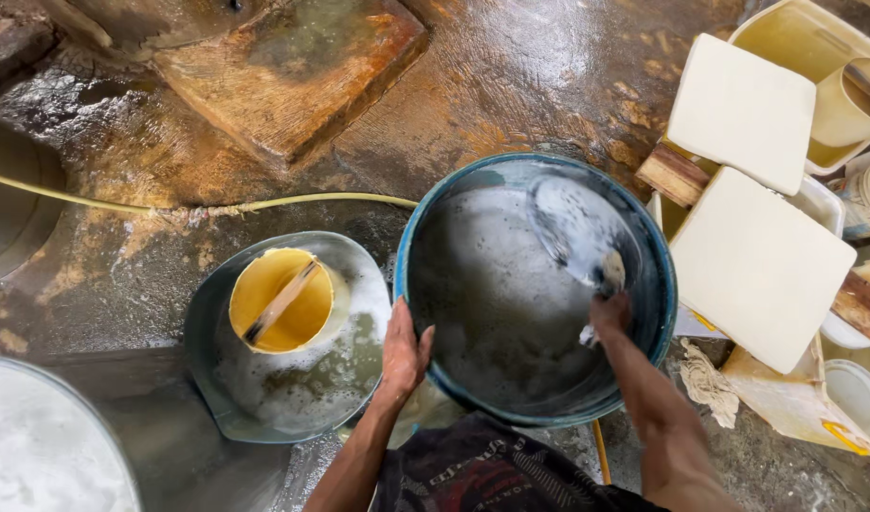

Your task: The person repeatedly scoops white foam from a large metal basin into a blue barrel using a metal scoop. The person holds the basin with the left hand while scooping with the right hand, then pours the foam into the barrel.

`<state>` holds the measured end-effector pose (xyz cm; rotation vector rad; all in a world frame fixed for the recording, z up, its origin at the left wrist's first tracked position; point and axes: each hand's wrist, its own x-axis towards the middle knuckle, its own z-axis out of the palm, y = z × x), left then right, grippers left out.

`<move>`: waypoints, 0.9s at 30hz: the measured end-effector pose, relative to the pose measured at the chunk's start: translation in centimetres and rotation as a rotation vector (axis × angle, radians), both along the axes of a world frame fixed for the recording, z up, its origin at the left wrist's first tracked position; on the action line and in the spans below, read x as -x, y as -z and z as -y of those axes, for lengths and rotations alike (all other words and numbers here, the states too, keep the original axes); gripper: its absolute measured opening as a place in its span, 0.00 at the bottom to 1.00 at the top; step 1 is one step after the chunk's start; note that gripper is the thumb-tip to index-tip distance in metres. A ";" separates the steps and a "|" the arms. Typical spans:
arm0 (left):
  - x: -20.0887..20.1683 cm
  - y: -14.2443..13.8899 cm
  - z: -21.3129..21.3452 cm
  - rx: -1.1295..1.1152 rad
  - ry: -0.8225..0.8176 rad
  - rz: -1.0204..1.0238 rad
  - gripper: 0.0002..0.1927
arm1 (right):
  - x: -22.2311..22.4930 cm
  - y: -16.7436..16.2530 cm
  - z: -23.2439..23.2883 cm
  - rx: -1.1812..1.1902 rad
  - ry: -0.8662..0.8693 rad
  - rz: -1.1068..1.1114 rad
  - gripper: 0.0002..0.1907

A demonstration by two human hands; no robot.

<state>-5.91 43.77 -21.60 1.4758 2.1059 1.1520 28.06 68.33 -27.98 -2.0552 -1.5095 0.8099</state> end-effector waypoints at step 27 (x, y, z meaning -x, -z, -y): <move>7.1 -0.2 12.6 0.161 -0.586 0.089 0.46 | 6.4 -6.6 -1.5 1.261 -0.777 -0.683 0.19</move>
